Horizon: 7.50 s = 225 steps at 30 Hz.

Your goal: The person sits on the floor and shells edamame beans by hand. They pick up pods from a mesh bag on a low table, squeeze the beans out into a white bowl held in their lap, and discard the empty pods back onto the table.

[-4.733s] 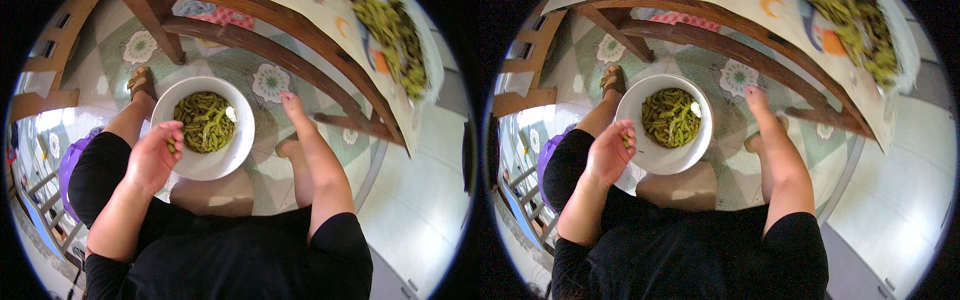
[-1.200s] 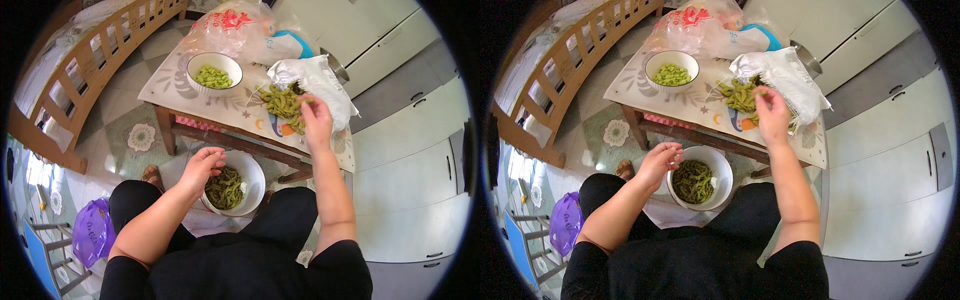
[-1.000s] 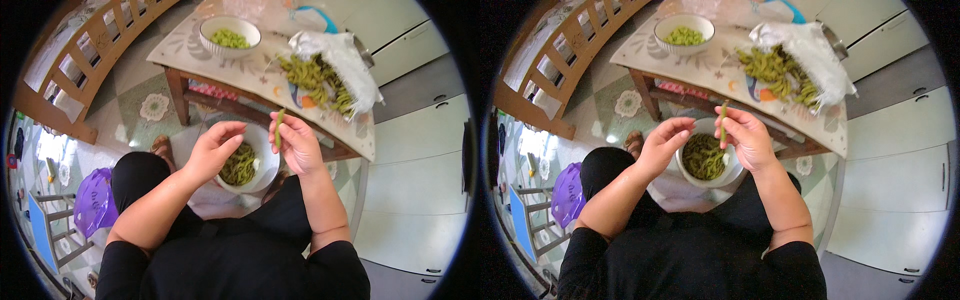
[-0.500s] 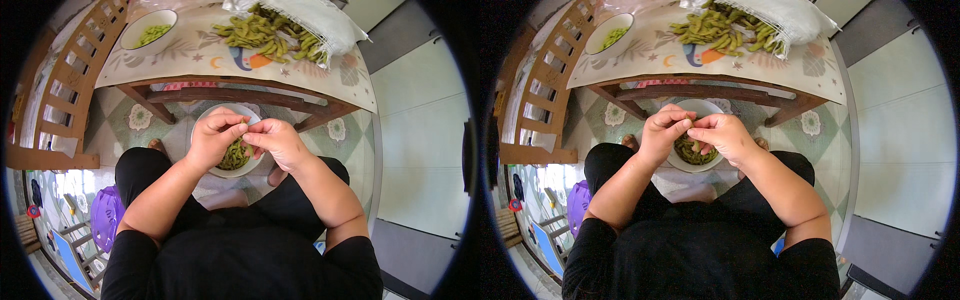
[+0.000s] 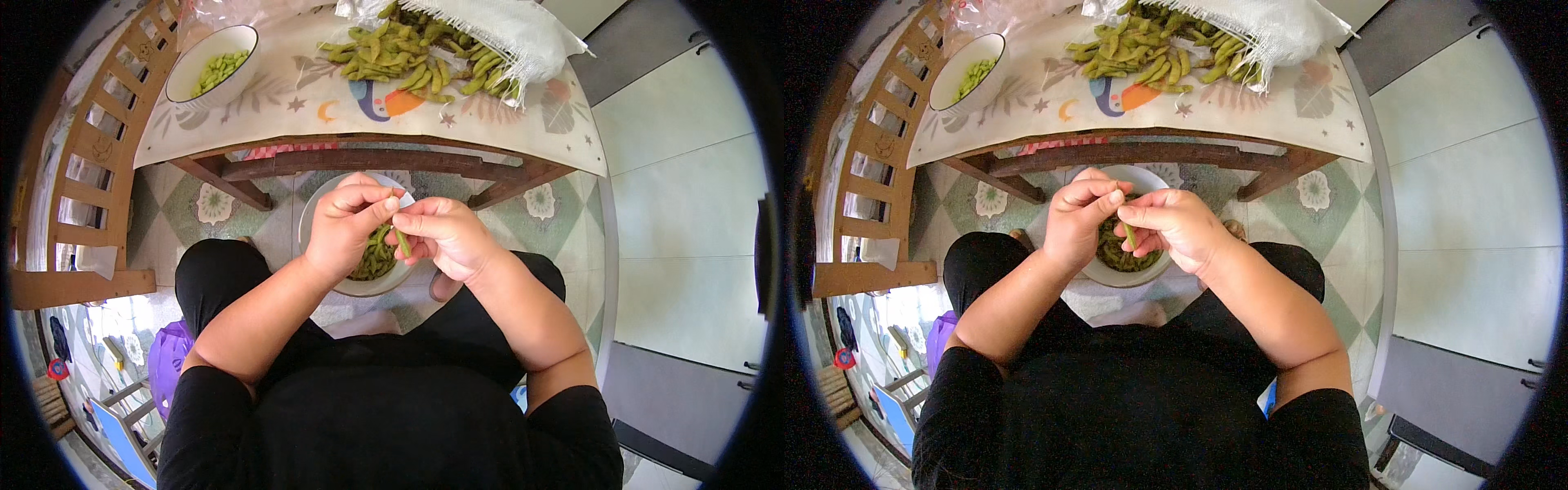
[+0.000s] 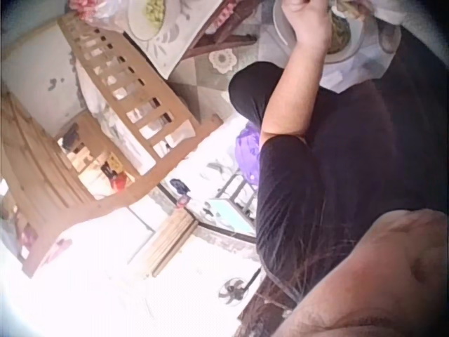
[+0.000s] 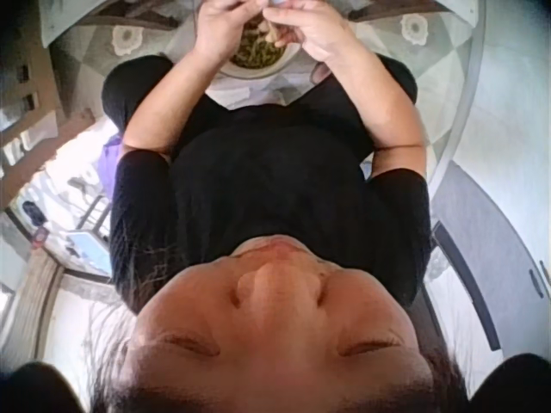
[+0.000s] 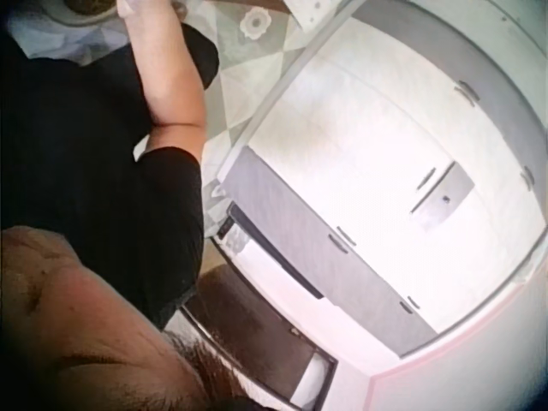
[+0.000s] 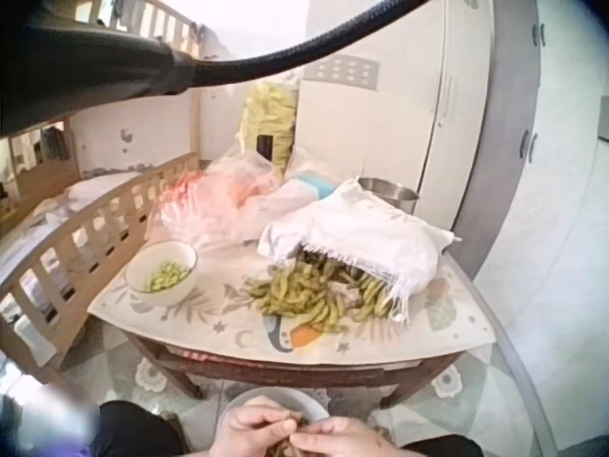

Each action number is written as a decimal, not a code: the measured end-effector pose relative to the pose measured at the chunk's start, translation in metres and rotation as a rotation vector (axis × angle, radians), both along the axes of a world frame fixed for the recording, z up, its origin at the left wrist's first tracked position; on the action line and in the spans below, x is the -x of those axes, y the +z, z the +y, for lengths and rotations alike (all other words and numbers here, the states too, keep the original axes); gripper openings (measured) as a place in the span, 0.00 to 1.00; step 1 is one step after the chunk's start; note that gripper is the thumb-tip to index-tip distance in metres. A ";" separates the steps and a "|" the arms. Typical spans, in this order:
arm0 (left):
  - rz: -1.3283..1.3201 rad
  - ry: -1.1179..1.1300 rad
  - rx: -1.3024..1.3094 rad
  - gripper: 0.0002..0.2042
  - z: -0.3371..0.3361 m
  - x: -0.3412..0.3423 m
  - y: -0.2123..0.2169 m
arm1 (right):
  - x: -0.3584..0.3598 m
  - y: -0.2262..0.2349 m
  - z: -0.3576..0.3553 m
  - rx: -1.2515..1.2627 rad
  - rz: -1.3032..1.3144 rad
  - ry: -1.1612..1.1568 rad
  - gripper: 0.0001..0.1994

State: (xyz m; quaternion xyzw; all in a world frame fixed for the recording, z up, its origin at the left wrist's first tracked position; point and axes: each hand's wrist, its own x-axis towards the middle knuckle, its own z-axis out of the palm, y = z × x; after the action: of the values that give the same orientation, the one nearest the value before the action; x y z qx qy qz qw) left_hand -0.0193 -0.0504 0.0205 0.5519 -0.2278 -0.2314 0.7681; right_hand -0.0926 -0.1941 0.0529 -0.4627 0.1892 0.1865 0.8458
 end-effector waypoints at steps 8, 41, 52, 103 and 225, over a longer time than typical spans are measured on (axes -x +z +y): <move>-0.011 0.054 0.088 0.03 0.030 0.003 0.003 | -0.007 -0.004 0.026 -0.134 0.025 0.079 0.09; 0.749 -0.092 0.319 0.07 0.033 0.000 -0.003 | -0.020 -0.012 0.034 0.197 -0.151 -0.014 0.03; 0.957 0.014 0.251 0.09 0.026 0.007 -0.007 | -0.022 -0.017 0.040 1.005 -0.575 -0.049 0.03; 0.732 0.026 0.266 0.03 0.033 0.014 -0.012 | -0.018 -0.021 0.039 0.774 -0.500 -0.129 0.05; 0.664 -0.035 0.293 0.05 0.039 0.007 -0.005 | -0.024 -0.011 0.034 -0.029 -0.061 0.138 0.08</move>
State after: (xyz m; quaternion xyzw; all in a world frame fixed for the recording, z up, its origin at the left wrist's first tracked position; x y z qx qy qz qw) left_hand -0.0267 -0.0119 0.0155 0.3268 -0.0060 -0.3758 0.8671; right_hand -0.0691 -0.1601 0.0423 -0.4680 0.1284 0.2330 0.8427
